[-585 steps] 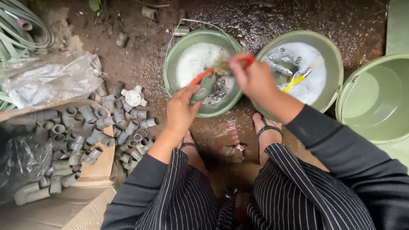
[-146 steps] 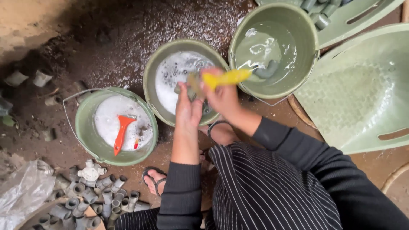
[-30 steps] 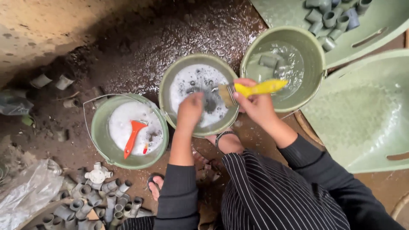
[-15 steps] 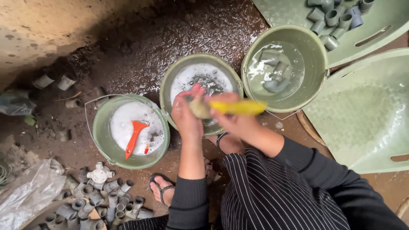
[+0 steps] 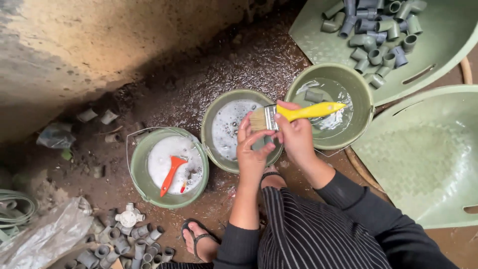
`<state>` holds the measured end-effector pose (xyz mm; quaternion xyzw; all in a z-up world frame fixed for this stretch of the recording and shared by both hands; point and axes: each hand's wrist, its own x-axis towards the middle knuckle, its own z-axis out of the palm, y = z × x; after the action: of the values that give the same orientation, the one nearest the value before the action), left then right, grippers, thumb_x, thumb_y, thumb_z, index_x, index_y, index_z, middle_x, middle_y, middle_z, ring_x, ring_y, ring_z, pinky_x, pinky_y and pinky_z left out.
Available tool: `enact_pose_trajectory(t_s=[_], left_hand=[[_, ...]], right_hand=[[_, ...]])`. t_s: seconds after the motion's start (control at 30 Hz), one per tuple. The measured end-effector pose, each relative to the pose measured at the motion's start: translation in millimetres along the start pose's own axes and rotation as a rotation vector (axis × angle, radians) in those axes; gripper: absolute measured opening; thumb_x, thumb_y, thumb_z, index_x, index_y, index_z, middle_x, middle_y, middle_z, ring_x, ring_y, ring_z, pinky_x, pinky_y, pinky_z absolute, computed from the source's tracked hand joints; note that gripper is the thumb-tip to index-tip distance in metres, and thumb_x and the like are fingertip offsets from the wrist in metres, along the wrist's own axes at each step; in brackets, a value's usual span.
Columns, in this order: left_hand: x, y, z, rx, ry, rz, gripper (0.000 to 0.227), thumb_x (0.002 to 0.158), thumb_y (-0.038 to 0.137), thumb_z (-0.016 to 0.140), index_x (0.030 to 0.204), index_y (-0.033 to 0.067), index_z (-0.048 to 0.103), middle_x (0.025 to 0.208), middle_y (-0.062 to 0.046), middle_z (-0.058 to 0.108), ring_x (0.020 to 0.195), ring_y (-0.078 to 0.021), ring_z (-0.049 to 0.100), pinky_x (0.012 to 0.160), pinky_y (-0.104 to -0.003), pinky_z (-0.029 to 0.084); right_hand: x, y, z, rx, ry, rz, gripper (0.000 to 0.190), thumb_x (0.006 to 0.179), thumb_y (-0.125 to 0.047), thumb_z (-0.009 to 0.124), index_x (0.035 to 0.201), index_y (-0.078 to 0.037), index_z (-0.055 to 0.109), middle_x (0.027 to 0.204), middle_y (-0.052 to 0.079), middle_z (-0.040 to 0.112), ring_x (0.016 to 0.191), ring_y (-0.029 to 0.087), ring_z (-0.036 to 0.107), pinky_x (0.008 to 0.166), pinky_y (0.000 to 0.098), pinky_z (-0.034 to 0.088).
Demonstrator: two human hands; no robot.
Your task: Washing and scrubbing PVC pipe fittings in soapy water using a brush.
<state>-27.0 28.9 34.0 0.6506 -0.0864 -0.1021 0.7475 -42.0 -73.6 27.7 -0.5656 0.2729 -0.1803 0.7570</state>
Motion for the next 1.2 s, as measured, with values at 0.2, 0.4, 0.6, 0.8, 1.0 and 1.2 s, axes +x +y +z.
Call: enact_pose_trajectory(t_s=[0.2,0.4,0.6,0.8,1.0,1.2], left_hand=[[9.0,0.1,-43.0,0.005,0.366,-0.013,0.030,0.082,0.039,0.055,0.092,0.0117,0.063,0.108,-0.007,0.046,0.112,-0.0196,0.042,0.099,-0.037,0.030],[-5.3,39.5,-28.9,-0.180,0.334,-0.165,0.027,0.082,0.024,0.057,0.104,0.0076,0.060,0.097,-0.011,0.056,0.089,-0.0151,0.051,0.083,-0.033,0.045],[-8.0,33.2,-49.9,-0.695,0.382,-0.387,0.047,0.089,0.021,0.050,0.126,-0.0004,0.031,0.128,-0.019,0.030,0.112,-0.0326,0.044,0.088,-0.055,0.041],[-23.9,51.9,-21.3,-0.535,0.167,-0.417,0.046,0.088,0.024,0.050,0.122,-0.0048,0.038,0.119,-0.027,0.044,0.108,-0.0357,0.047,0.089,-0.049,0.041],[-19.1,76.5,-20.3,-0.006,0.168,-0.463,0.051,0.090,0.032,0.045,0.123,-0.0055,0.038,0.117,-0.028,0.045,0.101,-0.0369,0.052,0.080,-0.047,0.047],[1.1,-6.1,-51.7,0.426,0.035,-0.428,0.038,0.088,0.029,0.048,0.114,0.0017,0.051,0.080,-0.017,0.061,0.048,-0.0204,0.061,0.046,-0.027,0.052]], right_hand=[[-54.7,-7.8,20.4,-0.029,-0.225,-0.009,0.035,0.073,0.002,0.061,0.107,0.000,0.054,0.061,0.014,0.051,0.031,0.013,0.049,0.030,0.0231,0.047],[-49.1,-35.2,21.1,-0.011,-0.148,-0.029,0.034,0.082,-0.007,0.055,0.115,-0.003,0.047,0.097,0.024,0.051,0.039,0.012,0.055,0.035,0.0169,0.048],[-83.9,-75.5,12.2,-0.329,-0.303,-0.240,0.038,0.082,-0.012,0.057,0.119,-0.011,0.050,0.098,0.024,0.053,0.072,0.023,0.060,0.059,0.0339,0.054],[-67.0,-68.1,-8.2,-0.335,-0.258,-0.234,0.036,0.084,-0.008,0.053,0.120,-0.009,0.049,0.083,0.022,0.058,0.053,0.016,0.059,0.049,0.0234,0.054],[-61.4,-42.6,-10.0,-0.325,-0.371,-0.249,0.035,0.078,-0.008,0.061,0.112,-0.005,0.054,0.081,0.021,0.061,0.052,0.014,0.059,0.049,0.0259,0.054],[-49.5,-16.8,-17.1,-0.477,-0.331,-0.402,0.031,0.078,-0.011,0.061,0.109,-0.009,0.059,0.095,0.019,0.062,0.084,0.029,0.062,0.069,0.0377,0.051]])
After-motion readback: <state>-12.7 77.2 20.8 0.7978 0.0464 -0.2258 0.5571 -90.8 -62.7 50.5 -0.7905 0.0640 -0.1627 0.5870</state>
